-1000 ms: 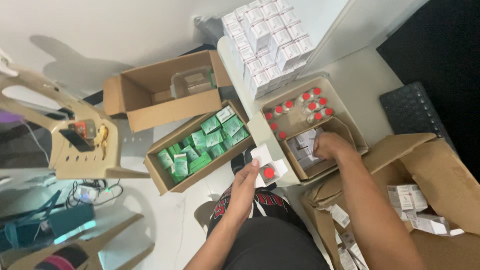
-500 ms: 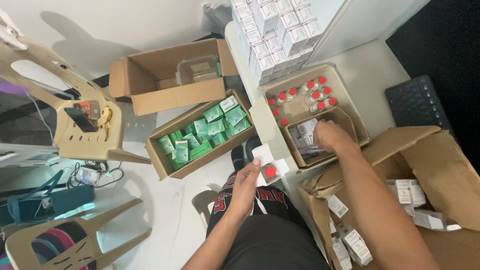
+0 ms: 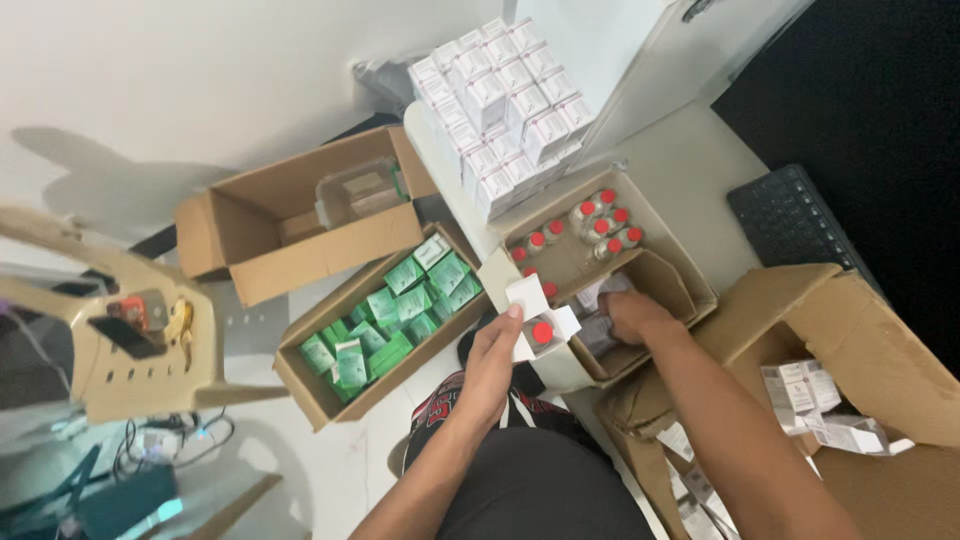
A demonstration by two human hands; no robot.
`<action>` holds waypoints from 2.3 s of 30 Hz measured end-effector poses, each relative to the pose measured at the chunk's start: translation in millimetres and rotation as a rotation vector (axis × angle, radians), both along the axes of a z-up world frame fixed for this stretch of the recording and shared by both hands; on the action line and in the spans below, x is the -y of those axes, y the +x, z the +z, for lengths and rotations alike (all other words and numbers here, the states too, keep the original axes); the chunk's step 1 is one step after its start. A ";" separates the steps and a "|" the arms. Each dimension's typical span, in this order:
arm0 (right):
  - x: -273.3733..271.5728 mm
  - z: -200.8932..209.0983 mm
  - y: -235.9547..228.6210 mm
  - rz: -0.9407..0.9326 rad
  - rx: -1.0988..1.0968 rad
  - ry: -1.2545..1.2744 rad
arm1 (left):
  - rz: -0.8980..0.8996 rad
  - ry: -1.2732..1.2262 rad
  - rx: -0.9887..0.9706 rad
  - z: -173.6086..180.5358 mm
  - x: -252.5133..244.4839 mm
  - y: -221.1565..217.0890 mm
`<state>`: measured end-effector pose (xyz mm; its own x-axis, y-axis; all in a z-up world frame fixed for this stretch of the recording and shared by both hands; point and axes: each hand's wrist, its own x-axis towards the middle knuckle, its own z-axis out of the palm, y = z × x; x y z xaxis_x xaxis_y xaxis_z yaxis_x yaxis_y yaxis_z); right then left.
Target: The person repeatedly picks small white boxes, opens them, places small bottles with red caps inside, closes the boxes, and stacks them on a nearby surface. The person also handles green-wrapped items and loose papers in the surrounding boxes.
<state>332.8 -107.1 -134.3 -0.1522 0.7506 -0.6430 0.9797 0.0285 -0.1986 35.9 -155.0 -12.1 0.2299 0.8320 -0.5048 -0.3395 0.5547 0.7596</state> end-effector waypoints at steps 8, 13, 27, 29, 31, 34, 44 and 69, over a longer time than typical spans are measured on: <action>-13.4 77.6 -17.9 -0.231 -0.101 0.132 | -0.133 0.111 -0.088 -4.9 -67.6 2.5; -4.3 149.6 -19.6 -0.530 -0.201 0.266 | -0.200 0.153 -0.041 0.3 -96.2 1.6; 1.4 253.1 -111.5 -0.994 -0.653 0.674 | -0.304 0.440 -0.113 20.0 -137.6 29.6; -5.4 259.3 -120.2 -0.871 -0.511 0.728 | -0.306 0.477 -0.137 24.4 -138.9 31.6; -12.4 261.8 -129.5 -0.698 -0.451 0.876 | -0.317 0.515 -0.209 29.0 -137.5 31.6; -18.9 257.5 -137.1 -0.612 -0.399 0.910 | -0.340 0.618 -0.186 31.1 -134.6 34.4; -18.3 234.5 -147.9 -0.411 -0.390 1.224 | -0.266 0.493 -0.073 31.3 -135.3 31.5; -13.3 193.5 -145.7 -0.434 -0.928 0.951 | -0.205 0.389 0.150 38.3 -121.7 7.6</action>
